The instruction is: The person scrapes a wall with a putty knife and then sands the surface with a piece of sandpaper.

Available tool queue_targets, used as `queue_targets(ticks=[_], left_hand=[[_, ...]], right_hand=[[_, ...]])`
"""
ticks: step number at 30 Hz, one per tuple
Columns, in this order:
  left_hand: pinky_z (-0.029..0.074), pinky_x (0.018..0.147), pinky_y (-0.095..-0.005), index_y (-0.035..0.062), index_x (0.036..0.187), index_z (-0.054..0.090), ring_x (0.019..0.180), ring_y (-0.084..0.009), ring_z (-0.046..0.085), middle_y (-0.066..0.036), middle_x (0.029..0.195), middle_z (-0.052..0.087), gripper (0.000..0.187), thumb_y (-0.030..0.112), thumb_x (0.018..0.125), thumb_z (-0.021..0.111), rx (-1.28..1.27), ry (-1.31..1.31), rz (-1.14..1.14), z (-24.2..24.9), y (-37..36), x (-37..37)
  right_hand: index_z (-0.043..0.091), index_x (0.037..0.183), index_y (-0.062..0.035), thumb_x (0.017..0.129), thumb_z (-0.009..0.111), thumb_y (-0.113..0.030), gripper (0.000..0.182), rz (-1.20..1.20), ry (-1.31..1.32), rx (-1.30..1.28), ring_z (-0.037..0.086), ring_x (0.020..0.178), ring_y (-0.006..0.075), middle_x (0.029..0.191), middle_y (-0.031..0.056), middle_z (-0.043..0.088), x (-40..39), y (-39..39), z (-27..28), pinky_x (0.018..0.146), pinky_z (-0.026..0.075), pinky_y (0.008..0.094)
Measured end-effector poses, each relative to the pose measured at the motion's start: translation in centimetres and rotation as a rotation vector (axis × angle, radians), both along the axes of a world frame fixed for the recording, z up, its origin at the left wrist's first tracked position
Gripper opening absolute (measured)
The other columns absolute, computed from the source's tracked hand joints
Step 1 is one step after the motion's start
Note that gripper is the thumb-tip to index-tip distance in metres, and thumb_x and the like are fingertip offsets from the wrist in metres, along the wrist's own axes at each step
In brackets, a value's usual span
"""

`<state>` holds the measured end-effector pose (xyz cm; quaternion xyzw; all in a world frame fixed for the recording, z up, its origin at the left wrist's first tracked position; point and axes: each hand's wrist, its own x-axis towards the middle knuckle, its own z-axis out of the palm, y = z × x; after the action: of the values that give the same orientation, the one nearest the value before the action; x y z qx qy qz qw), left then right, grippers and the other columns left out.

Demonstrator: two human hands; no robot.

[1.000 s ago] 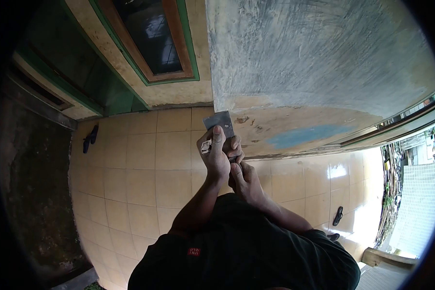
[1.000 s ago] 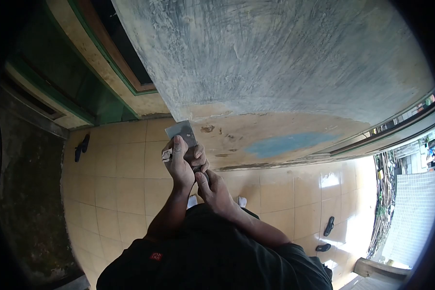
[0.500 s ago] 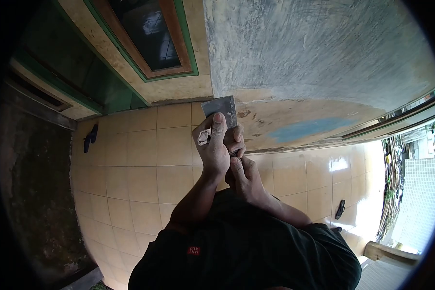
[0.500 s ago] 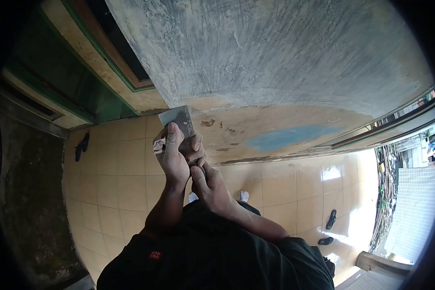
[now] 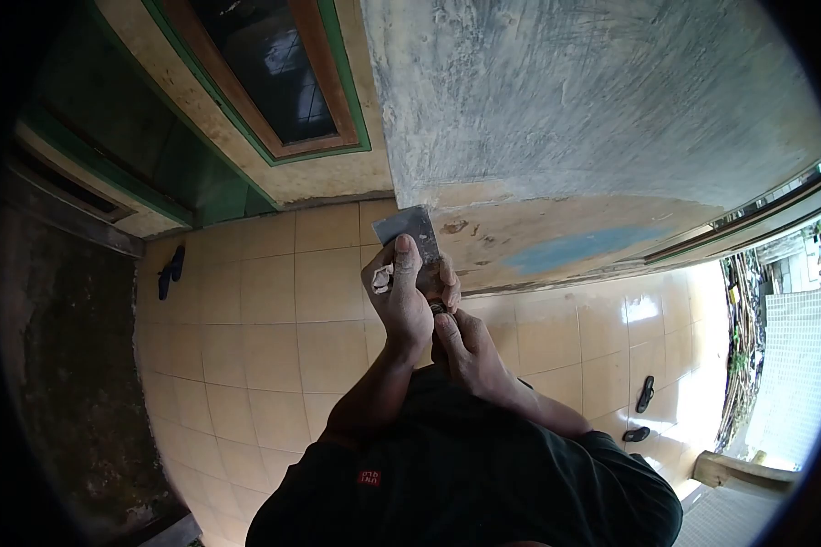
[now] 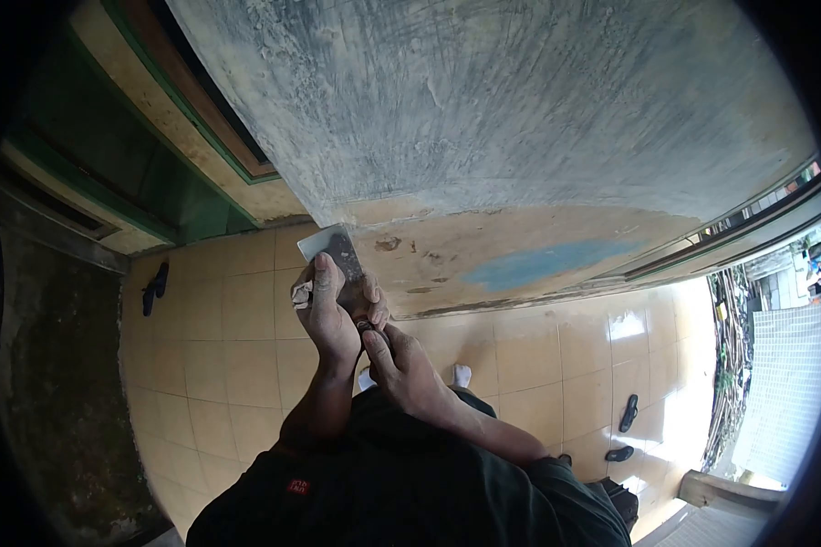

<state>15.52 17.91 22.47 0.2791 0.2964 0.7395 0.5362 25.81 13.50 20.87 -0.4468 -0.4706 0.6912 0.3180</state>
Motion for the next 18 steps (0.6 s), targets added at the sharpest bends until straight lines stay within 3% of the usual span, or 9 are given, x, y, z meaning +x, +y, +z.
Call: queue_targets(ticks=[9,13,18], left_hand=[[0.035,0.035,-0.0255,0.0021,0.074,0.043,0.038,-0.0142,0.045,-0.010,0.055,0.050,0.035,0.030,0.096,0.045,-0.010,0.033,-0.014,-0.3,0.0,0.1],[0.036,0.036,-0.0258,0.0020,0.073,0.044,0.040,-0.0139,0.046,-0.010,0.056,0.050,0.038,0.033,0.095,0.045,0.062,0.027,-0.070,2.5,0.9,-0.3],[0.035,0.035,-0.0256,0.0029,0.073,0.042,0.039,-0.0127,0.044,-0.009,0.055,0.048,0.035,0.030,0.096,0.044,-0.097,0.015,-0.033,1.2,-0.3,0.0]], right_hand=[[0.050,0.092,0.0038,0.098,0.041,-0.025,0.031,-0.015,0.004,0.021,0.040,0.055,0.0051,0.060,-0.0005,0.045,0.1,0.1,-2.1,0.049,0.035,0.0241],[0.048,0.090,0.0018,0.098,0.040,-0.026,0.030,-0.029,0.090,0.070,0.038,0.054,0.0044,0.059,-0.0027,0.043,-0.6,0.9,0.5,0.049,0.034,0.0231],[0.049,0.084,0.0005,0.098,0.039,-0.028,0.034,0.006,0.038,0.029,0.038,0.053,0.0055,0.058,-0.0017,0.043,0.1,-0.1,-0.8,0.048,0.034,0.0239]])
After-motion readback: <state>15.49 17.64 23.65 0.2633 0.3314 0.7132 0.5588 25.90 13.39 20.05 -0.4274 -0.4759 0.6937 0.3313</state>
